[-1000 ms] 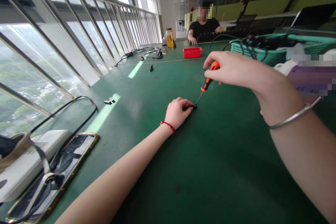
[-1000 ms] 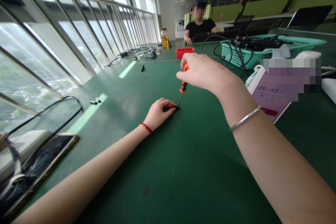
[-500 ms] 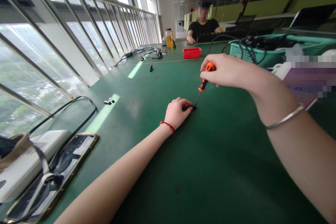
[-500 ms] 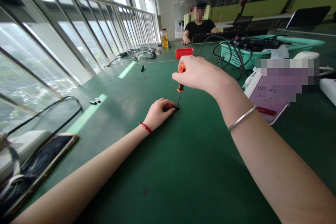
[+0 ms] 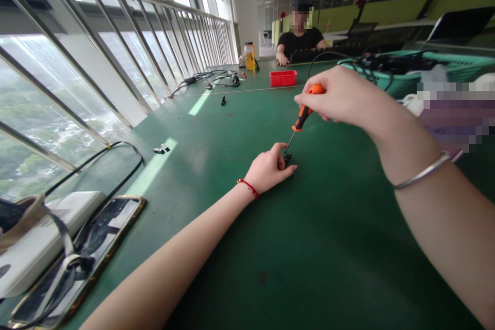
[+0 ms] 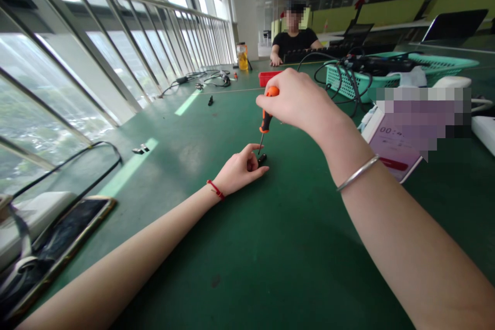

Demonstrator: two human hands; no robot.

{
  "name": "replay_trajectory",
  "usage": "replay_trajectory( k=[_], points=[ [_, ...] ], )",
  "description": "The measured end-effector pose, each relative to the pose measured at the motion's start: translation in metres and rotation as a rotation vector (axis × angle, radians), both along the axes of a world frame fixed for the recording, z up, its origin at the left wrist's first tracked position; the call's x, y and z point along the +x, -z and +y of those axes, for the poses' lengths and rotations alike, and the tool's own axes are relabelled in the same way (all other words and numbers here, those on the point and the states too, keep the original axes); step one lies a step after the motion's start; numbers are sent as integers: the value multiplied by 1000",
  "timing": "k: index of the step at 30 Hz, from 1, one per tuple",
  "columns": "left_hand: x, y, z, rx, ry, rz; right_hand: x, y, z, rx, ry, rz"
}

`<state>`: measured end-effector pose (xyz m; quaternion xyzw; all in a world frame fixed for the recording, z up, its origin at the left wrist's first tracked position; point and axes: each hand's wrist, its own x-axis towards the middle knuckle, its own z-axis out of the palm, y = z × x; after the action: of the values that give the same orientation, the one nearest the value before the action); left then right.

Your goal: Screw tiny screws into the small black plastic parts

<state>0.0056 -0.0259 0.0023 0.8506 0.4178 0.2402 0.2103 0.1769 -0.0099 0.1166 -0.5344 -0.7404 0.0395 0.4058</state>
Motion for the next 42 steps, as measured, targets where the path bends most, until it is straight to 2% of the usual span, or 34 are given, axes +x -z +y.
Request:
replay_trajectory(
  k=[3, 6, 8, 13, 18, 23, 27, 32, 35, 39, 42],
  points=[
    [-1, -1, -1, 34, 36, -3, 5, 0, 3, 94, -31, 19],
    [-1, 1, 1, 190, -99, 32, 7, -1, 2, 97, 28, -6],
    [-1, 2, 2, 275, -130, 49, 8, -1, 2, 60, 71, -16],
    [-1, 7, 6, 230, 76, 68, 8, -2, 0, 97, -7, 35],
    [-3, 6, 5, 173, 48, 32, 1, -16, -16, -191, 252, -99],
    [-5, 3, 3, 125, -16, -2, -1, -21, -20, -266, 258, -129],
    [-7, 2, 2, 100, -54, -10, -2, -16, -15, -203, 246, -100],
    [-8, 1, 3, 68, -90, -17, -10, -13, -18, 17, 141, 212],
    [-7, -1, 1, 80, -191, -1, -13, -17, -26, 161, 118, 255],
    [-7, -3, -3, 119, -358, 48, -12, -16, -32, 133, 145, 188],
    [-7, -3, -2, 112, -297, 7, -13, -9, -30, 110, 171, 116]
  ],
)
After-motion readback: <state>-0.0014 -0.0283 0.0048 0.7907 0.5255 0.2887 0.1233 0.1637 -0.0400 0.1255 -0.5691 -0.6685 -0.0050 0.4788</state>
